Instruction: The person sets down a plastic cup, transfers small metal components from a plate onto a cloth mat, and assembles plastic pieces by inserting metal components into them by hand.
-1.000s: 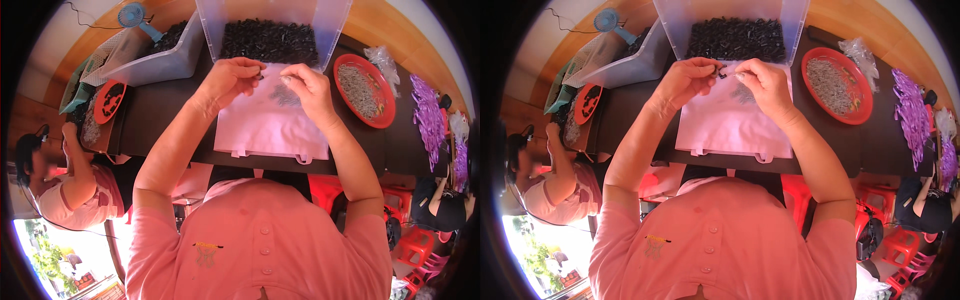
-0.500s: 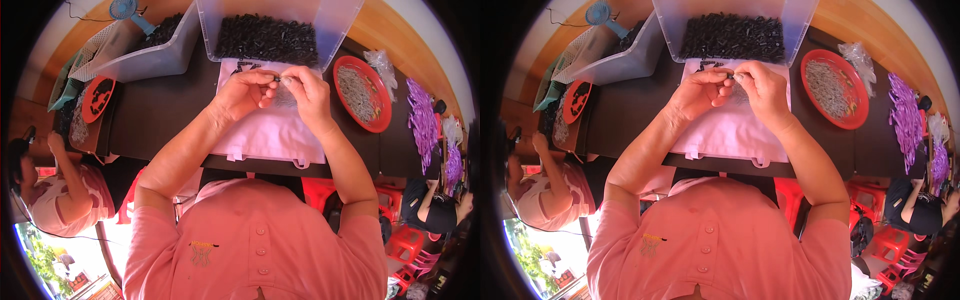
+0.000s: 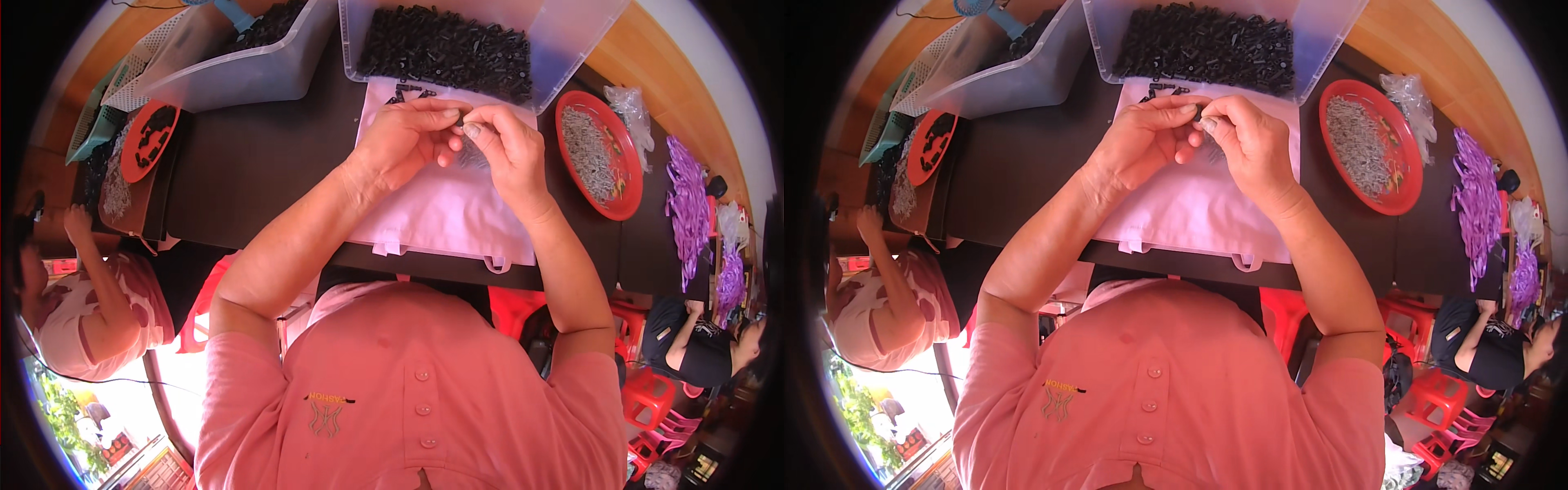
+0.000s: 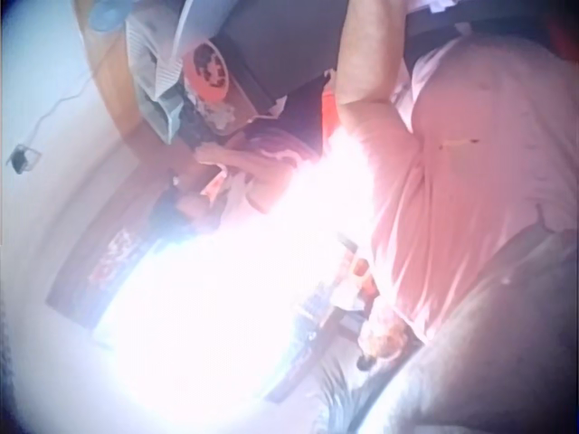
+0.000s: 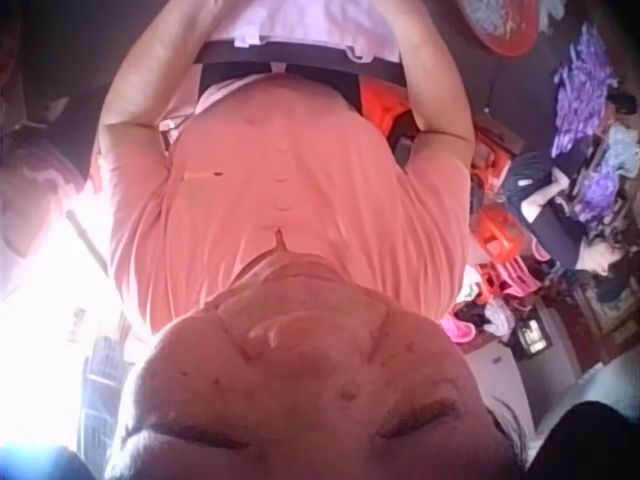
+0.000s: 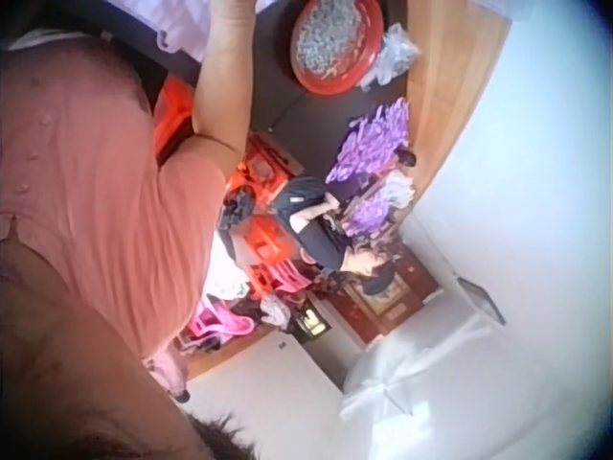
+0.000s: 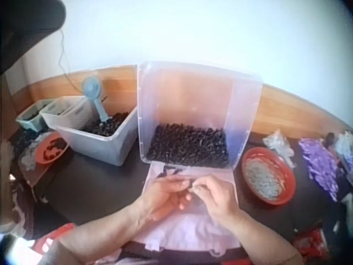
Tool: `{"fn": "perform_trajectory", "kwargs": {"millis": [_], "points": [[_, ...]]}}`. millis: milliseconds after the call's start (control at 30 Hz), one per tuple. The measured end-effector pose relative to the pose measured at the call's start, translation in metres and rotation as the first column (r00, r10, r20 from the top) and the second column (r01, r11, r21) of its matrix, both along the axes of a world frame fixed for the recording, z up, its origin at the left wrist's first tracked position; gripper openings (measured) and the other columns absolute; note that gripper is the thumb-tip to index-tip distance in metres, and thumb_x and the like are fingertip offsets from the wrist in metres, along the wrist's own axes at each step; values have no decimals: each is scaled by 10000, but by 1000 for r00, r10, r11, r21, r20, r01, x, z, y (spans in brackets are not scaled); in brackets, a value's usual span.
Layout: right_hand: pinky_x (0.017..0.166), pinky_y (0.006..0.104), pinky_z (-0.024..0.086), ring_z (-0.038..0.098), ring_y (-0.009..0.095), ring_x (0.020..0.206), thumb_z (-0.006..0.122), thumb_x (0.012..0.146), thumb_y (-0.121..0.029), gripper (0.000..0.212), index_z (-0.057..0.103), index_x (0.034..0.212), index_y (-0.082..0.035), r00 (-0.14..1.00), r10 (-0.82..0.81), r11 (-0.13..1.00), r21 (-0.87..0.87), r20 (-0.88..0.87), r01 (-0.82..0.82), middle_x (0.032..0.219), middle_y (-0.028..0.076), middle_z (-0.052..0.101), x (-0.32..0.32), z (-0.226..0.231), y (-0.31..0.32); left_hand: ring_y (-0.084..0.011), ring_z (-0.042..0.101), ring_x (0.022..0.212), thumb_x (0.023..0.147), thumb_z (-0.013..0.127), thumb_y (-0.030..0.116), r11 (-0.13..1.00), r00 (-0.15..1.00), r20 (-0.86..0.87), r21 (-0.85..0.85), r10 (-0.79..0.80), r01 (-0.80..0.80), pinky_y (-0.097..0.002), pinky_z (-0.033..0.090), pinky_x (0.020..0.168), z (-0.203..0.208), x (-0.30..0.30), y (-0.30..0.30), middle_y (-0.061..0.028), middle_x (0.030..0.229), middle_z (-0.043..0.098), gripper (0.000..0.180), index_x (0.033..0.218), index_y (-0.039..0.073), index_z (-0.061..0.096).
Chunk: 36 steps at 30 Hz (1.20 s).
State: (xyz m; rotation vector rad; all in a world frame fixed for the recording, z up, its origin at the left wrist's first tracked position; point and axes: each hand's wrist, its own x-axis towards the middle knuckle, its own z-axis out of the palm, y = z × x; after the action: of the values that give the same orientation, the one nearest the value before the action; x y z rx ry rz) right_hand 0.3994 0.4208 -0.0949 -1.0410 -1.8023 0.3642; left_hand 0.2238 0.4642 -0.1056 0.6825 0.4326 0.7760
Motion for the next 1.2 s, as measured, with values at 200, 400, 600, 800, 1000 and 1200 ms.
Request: {"fn": "perform_trajectory", "kwargs": {"millis": [200, 400, 600, 800, 1000, 1200], "points": [[645, 263, 503, 639, 145, 711, 628, 875, -19, 51, 611, 922, -11, 998, -12, 999, -45, -54, 10, 790, 79, 658, 2, 3, -2, -165, 622, 762, 938, 554, 40, 995, 995, -73, 66, 74, -70, -286, 509, 603, 7, 2, -8, -100, 921, 651, 225, 1140, -42, 607], [634, 241, 477, 592, 103, 691, 629, 878, -23, 42, 609, 909, -3, 994, -26, 997, -73, -108, 18, 759, 45, 634, 7, 7, -1, -164, 611, 636, 853, 646, -16, 976, 965, -195, 166, 174, -143, -283, 509, 524, 11, 5, -14, -103, 806, 645, 140, 986, -58, 647], [626, 233, 461, 575, 93, 687, 615, 880, -11, 35, 613, 912, 3, 1000, 18, 997, -73, -3, -18, 768, 36, 629, 11, 11, -1, -144, 612, 595, 802, 686, -19, 942, 939, -245, 292, 240, -164, -251, 491, 467, 9, 9, -18, -87, 745, 645, 126, 920, -54, 657], [619, 249, 468, 594, 129, 684, 631, 850, -2, 63, 630, 913, -8, 997, 49, 996, -75, 53, -45, 767, 52, 629, 15, 9, 1, -154, 614, 627, 835, 670, -2, 926, 924, -313, 366, 221, -98, -274, 501, 519, 7, 7, -16, -95, 807, 646, 142, 967, -45, 635], [610, 308, 499, 633, 214, 704, 681, 803, -26, 195, 685, 994, -66, 983, -30, 970, 242, 181, -14, 839, 57, 624, 0, 11, 6, -163, 620, 608, 817, 678, -16, 929, 948, -195, 322, 253, -182, -276, 496, 474, 7, 0, -2, -97, 753, 640, 93, 896, -49, 641], [644, 307, 509, 652, 188, 742, 675, 806, -26, 184, 681, 989, -46, 995, -70, 997, 27, 76, 69, 831, 74, 625, 6, 12, 9, -158, 612, 667, 870, 641, 4, 863, 871, -191, 338, 453, -375, -272, 492, 558, 14, -23, 23, -95, 806, 646, 103, 957, -51, 633]]}}
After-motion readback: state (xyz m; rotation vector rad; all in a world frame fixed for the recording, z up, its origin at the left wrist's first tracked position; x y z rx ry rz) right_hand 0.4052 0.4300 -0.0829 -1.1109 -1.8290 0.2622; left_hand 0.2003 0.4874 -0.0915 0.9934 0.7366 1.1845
